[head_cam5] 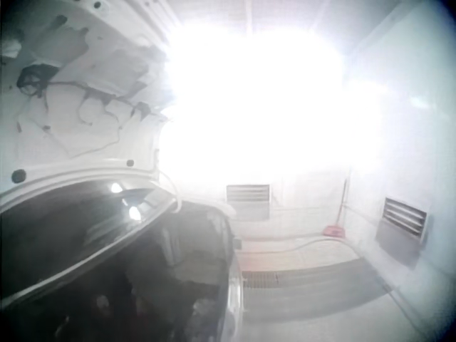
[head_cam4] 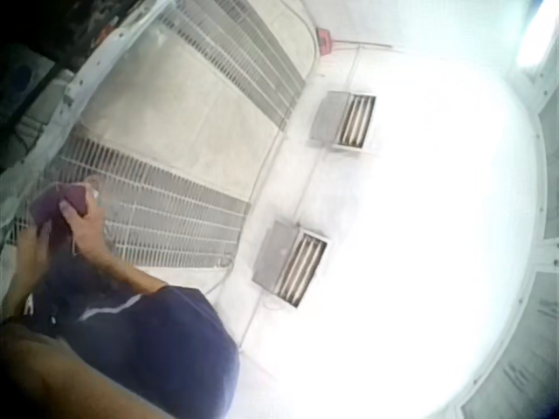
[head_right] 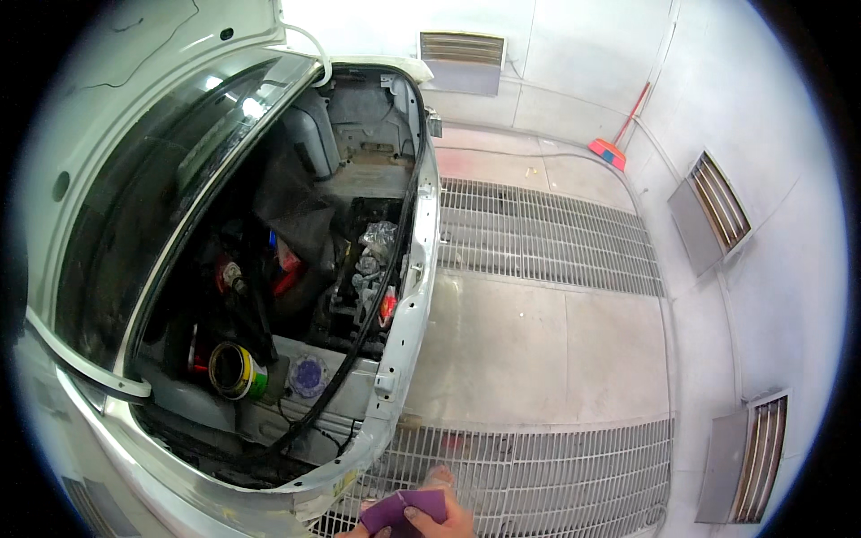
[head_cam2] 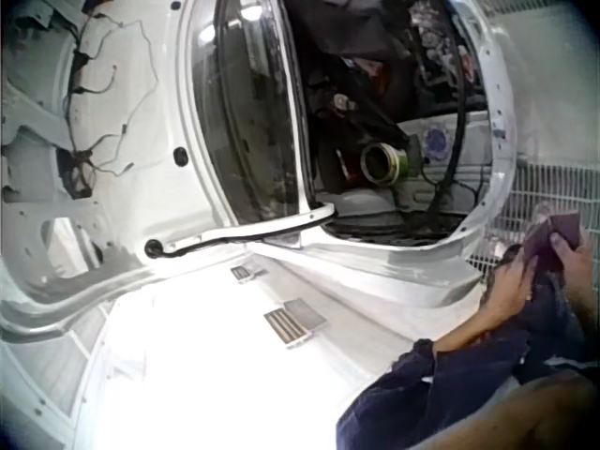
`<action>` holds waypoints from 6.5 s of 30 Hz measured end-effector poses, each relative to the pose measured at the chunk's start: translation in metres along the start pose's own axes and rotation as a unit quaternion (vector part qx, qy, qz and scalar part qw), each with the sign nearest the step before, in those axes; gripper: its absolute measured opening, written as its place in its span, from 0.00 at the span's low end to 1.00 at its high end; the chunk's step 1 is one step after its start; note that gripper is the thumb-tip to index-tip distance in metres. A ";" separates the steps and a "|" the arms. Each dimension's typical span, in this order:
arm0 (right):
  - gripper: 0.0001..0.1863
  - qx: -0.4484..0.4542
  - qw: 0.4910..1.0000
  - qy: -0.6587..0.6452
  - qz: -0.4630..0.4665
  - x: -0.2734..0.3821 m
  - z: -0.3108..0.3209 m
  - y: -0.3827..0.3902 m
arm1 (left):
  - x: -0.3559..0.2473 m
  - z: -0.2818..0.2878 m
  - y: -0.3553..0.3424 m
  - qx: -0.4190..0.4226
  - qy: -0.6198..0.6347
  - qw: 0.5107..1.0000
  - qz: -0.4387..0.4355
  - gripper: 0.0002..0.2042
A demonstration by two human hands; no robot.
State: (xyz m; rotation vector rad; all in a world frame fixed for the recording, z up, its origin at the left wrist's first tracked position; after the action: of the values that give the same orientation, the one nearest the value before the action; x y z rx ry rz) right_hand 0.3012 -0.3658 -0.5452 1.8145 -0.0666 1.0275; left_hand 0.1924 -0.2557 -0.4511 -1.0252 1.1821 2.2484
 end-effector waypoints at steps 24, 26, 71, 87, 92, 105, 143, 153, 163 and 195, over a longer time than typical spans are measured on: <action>0.19 0.252 0.952 0.174 0.014 0.099 -0.002 0.013 | -0.047 0.042 0.068 -0.072 -0.101 0.893 -0.432 0.21; 0.13 0.248 0.924 0.286 0.058 0.122 -0.007 -0.004 | -0.056 0.044 0.062 -0.076 -0.088 0.919 -0.375 0.20; 0.19 0.573 0.730 0.095 -0.359 0.018 -0.140 -0.040 | 0.055 0.075 0.070 -0.607 -0.258 0.747 0.086 0.41; 0.17 0.572 0.739 0.116 -0.335 0.016 -0.152 -0.038 | 0.048 0.075 0.061 -0.591 -0.274 0.744 0.148 0.40; 0.15 0.558 0.717 0.166 -0.383 0.009 -0.153 -0.035 | 0.051 0.078 0.064 -0.591 -0.296 0.744 0.103 0.38; 0.14 0.543 0.766 0.124 -0.320 0.013 -0.157 -0.033 | 0.056 0.078 0.073 -0.592 -0.288 0.744 0.113 0.38; 0.10 0.502 0.770 0.080 -0.386 -0.007 -0.155 -0.018 | 0.060 0.082 0.093 -0.563 -0.328 0.743 0.152 0.37; 0.09 0.521 0.742 0.029 -0.421 -0.021 -0.159 -0.012 | 0.065 0.085 0.107 -0.509 -0.417 0.739 0.142 0.36; 0.08 0.556 0.711 0.077 -0.423 -0.027 -0.160 -0.005 | 0.070 0.079 0.137 -0.414 -0.523 0.740 0.088 0.38; 0.09 0.535 0.715 0.011 -0.449 -0.033 -0.157 -0.008 | 0.065 0.083 0.116 -0.330 -0.617 0.715 0.014 0.42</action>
State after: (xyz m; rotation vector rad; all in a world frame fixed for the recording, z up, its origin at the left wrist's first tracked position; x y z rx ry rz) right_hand 0.1882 -0.2524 -0.5530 2.3409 1.5840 0.2917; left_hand 0.0411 -0.2514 -0.4074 0.4681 -0.2183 2.5392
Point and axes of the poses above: each hand's wrist, its own y-axis away from the middle knuckle, its own z-axis out of the back of the hand, x = y × z, the point moved 4 cm from there along -y, towards the middle knuckle, and after that the axes turned 8 degrees about -z, right-handed, at the moved point
